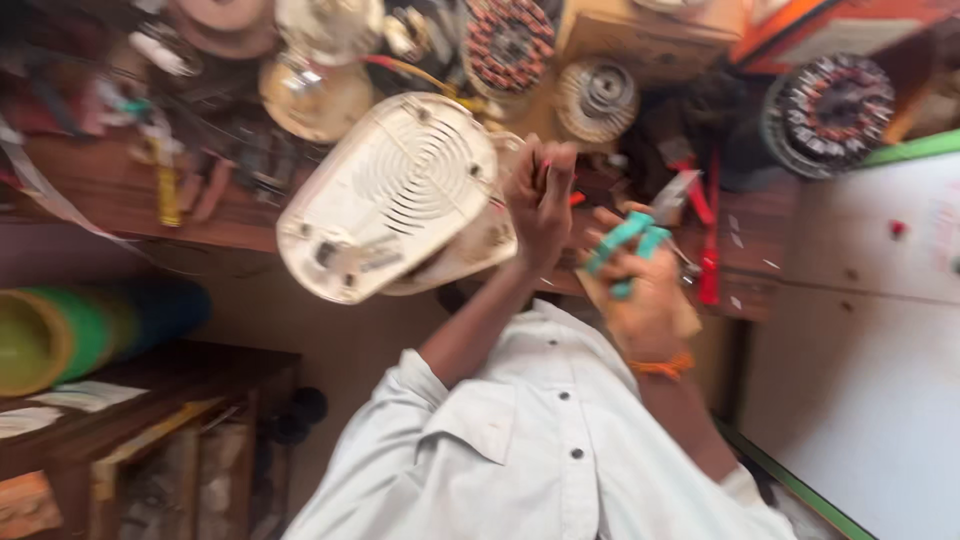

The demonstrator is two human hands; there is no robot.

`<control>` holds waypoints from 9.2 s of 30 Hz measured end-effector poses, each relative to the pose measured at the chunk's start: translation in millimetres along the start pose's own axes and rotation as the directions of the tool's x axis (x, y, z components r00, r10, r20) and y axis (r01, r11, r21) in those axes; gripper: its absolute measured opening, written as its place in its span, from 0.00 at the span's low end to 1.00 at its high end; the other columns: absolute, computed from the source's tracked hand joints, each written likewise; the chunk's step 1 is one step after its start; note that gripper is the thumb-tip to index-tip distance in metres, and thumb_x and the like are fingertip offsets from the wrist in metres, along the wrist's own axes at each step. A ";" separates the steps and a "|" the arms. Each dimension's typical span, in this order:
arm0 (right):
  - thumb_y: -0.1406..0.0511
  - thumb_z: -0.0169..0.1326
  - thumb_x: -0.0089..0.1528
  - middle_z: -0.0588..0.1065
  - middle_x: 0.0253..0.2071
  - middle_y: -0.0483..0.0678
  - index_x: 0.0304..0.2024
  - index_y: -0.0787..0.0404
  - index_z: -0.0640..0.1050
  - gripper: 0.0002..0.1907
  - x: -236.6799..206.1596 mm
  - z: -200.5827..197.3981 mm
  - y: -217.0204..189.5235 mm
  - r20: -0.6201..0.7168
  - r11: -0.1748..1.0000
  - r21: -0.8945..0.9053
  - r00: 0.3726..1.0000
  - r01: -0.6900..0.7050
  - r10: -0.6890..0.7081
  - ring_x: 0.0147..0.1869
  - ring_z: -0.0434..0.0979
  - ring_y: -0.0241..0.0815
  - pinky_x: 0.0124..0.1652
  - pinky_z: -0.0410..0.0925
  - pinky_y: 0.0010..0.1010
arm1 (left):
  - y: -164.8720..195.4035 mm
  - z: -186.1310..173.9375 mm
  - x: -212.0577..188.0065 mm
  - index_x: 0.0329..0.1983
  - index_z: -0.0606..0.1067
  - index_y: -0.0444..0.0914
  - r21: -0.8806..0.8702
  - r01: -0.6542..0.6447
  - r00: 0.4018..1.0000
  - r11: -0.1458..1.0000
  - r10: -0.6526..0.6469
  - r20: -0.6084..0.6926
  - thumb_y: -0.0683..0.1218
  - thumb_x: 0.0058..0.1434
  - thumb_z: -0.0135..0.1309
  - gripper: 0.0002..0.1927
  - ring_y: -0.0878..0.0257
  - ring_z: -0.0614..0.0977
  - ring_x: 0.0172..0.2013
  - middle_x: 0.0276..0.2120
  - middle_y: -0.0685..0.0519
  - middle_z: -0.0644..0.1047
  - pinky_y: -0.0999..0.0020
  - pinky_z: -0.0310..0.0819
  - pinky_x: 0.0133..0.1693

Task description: The person repairs a small white appliance by stripping wires, inserting a fuse, and connecting the wires to terminals inside the housing. They use pliers and a screwdriver to manipulate the components and secure the connections.

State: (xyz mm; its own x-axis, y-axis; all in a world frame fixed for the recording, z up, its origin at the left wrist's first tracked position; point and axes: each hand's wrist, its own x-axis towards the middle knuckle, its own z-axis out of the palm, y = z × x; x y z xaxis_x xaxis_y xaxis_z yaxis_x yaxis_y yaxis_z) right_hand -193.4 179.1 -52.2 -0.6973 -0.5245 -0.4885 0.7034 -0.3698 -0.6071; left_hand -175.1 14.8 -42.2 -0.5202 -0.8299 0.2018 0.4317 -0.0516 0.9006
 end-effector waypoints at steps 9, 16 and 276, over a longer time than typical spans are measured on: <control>0.71 0.61 0.57 0.72 0.51 0.62 0.54 0.64 0.75 0.22 47.2 -85.1 43.3 0.313 -0.077 -0.948 0.872 0.308 -0.376 0.56 0.72 0.62 0.55 0.66 0.47 | 25.2 -29.0 -28.3 0.35 0.63 0.42 -0.444 0.406 0.896 0.798 -0.252 0.367 0.56 0.80 0.39 0.19 0.72 0.57 0.23 0.25 0.59 0.60 0.75 0.49 0.26; 0.64 0.56 0.70 0.77 0.48 0.52 0.55 0.64 0.77 0.13 25.2 -31.0 -12.4 0.317 0.507 -0.693 0.848 0.512 -0.424 0.47 0.78 0.46 0.52 0.73 0.32 | 27.8 -31.9 -38.6 0.33 0.64 0.40 -0.092 0.637 0.675 0.766 -0.496 0.547 0.55 0.79 0.39 0.19 0.72 0.59 0.24 0.24 0.61 0.60 0.75 0.51 0.26; 0.66 0.65 0.70 0.78 0.40 0.53 0.46 0.68 0.80 0.10 -27.3 -14.1 0.0 0.558 0.261 -0.591 0.620 0.764 -0.551 0.38 0.76 0.39 0.38 0.68 0.25 | 71.9 -53.2 -76.7 0.53 0.77 0.44 0.610 -0.407 0.803 0.680 -0.052 0.593 0.41 0.64 0.56 0.14 0.59 0.86 0.36 0.37 0.56 0.83 0.65 0.78 0.34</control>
State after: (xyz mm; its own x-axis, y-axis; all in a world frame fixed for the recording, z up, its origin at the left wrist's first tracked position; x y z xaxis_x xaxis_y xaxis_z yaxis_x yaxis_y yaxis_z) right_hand -176.3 204.2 -47.7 -0.7434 -0.5493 0.3816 -0.4304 -0.0439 -0.9016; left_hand -65.0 45.2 -13.3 -0.8774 -0.3342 0.3441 0.0558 0.6414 0.7652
